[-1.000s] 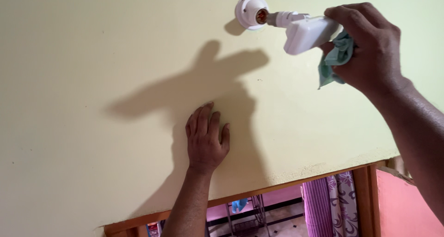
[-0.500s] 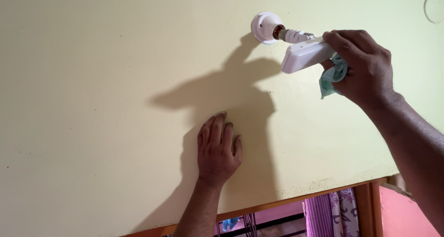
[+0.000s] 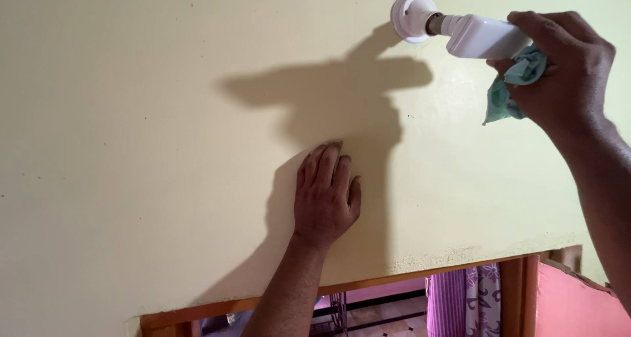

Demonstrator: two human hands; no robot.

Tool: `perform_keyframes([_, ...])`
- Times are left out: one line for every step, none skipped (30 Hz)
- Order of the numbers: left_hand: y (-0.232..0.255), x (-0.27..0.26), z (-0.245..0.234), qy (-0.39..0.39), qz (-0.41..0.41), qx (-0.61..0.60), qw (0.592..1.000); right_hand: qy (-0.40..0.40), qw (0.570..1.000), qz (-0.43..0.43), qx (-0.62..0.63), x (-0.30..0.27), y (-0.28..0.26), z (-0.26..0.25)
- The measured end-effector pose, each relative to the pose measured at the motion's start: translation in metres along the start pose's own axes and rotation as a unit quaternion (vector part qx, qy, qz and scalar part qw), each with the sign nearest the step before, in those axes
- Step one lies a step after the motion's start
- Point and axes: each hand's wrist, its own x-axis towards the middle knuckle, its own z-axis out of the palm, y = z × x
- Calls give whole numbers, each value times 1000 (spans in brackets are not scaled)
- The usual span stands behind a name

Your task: The person wipes a ceiling light socket and the ceiling area with a cloth, then screws a white LED light fixture into the socket and tests it. The person repeats the process by removing the fixture, wiping it, and reinstalling it.

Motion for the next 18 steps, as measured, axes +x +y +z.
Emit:
perform_keyframes([0,0,0,-1,-2,-4,1000,-3,1000,-2,-5,0,0,0])
perform_keyframes([0,0,0,-2,-4,-6,1000,-5,1000,-4,-11,0,0,-1])
perform_keyframes([-1,-1,0,2,-2,-8,1000,-8,1000,-10,-21,0,-1,-1])
perform_keyframes([-1,-1,0,5,-1,-10,1000,-11,999,-15,-31,1,-1,-2])
perform_keyframes([-1,-1,1,8,1,-11,1000,-15,999,-25,-46,1,-1,-2])
perform_keyframes([-1,-1,1,8,-1,-13,1000,-18,998,-29,-54,1,-2,-2])
perform_keyframes([-2,-1,1,8,-3,-14,1000,-21,997,-32,-61,2,-2,-3])
perform_keyframes([-2,-2,1,7,-5,-16,1000,-23,997,-29,-63,2,-3,-3])
perform_keyframes([-2,-2,1,6,-7,-14,1000,-23,997,-31,-66,2,-4,-4])
perform_keyframes([-2,-2,1,4,-9,-14,1000,-23,997,-32,-70,2,-5,-4])
perform_keyframes([-2,-2,2,2,-10,-13,1000,-20,996,-39,-76,2,-5,-5])
perform_keyframes([-3,-2,2,2,-9,-12,1000,-19,996,-45,-81,3,-6,-5])
perform_keyframes([-3,-2,2,2,-8,-11,1000,-17,995,-51,-85,4,-6,-5])
perform_keyframes([-3,-2,2,2,-7,-10,1000,-17,994,-55,-88,4,-7,-5])
perform_keyframes([-4,-3,3,1,-7,-9,1000,-16,994,-59,-94,4,-9,-5])
perform_keyframes([-4,-3,3,0,-7,-8,1000,-16,993,-62,-98,4,-11,-4])
perform_keyframes([-4,-4,3,-1,-8,-7,1000,-16,992,-65,-105,5,-12,-4])
perform_keyframes([-4,-4,3,0,-8,-10,1000,-16,991,-70,-113,5,-14,-4])
